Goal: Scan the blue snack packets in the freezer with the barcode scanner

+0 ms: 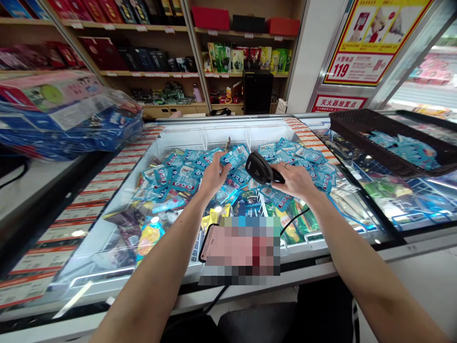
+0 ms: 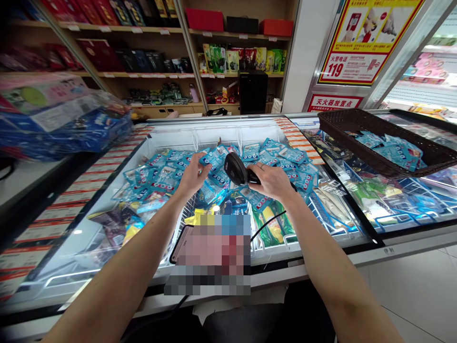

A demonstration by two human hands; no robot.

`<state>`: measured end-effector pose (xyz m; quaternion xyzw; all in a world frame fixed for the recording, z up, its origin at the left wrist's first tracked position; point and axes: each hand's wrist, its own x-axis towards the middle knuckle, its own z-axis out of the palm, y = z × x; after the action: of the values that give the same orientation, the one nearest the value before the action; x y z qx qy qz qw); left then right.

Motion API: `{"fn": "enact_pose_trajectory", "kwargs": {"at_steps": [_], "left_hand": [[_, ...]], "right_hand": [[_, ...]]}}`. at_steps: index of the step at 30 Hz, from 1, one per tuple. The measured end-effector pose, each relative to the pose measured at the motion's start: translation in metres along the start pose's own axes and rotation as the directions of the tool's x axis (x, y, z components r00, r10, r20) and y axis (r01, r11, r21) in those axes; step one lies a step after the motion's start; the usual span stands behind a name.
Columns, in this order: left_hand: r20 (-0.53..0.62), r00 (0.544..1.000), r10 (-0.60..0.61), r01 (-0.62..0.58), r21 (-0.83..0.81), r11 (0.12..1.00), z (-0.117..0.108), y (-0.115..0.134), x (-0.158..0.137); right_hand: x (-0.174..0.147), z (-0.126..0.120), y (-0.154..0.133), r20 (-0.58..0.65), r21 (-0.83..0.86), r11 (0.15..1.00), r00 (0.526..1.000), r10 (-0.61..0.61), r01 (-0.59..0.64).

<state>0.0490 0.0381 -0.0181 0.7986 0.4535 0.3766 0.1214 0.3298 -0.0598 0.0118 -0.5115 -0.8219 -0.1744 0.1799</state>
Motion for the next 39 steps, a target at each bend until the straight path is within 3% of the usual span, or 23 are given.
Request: {"fn": "enact_pose_trajectory", "kwargs": {"at_steps": [13,17,21,29,31,35,39], "left_hand": [[-0.013,1.0,0.005,-0.004,0.02,1.0,0.0,0.002,0.0],[-0.149,0.989,-0.019,0.028,0.059,0.998,-0.005,0.007,-0.001],[-0.328,0.937,-0.118,0.173,0.146,0.974,-0.008,0.006,-0.001],[-0.453,0.885,-0.111,0.279,0.324,0.904,-0.01,0.014,-0.005],[-0.411,0.907,-0.093,0.256,0.362,0.896,-0.011,0.021,-0.006],[-0.154,0.987,0.043,0.021,0.394,0.919,-0.01,0.029,-0.007],[0.014,0.99,0.14,-0.133,0.415,0.9,-0.005,0.027,-0.007]], "right_hand": [[0.0,-0.001,-0.001,-0.011,0.01,1.0,1.0,-0.006,0.006],[0.0,-0.003,-0.001,-0.032,0.021,1.0,0.999,0.011,-0.01],[0.0,-0.005,0.0,-0.022,0.038,0.998,0.999,0.042,-0.041],[0.001,-0.006,0.001,-0.014,0.027,0.998,0.998,0.057,-0.057],[0.0,-0.006,0.001,-0.012,0.032,0.998,0.998,0.059,-0.058],[0.0,-0.005,0.001,-0.005,0.029,0.997,0.998,0.068,-0.068],[0.0,-0.005,0.001,-0.007,0.025,0.997,0.998,0.07,-0.07]]}}
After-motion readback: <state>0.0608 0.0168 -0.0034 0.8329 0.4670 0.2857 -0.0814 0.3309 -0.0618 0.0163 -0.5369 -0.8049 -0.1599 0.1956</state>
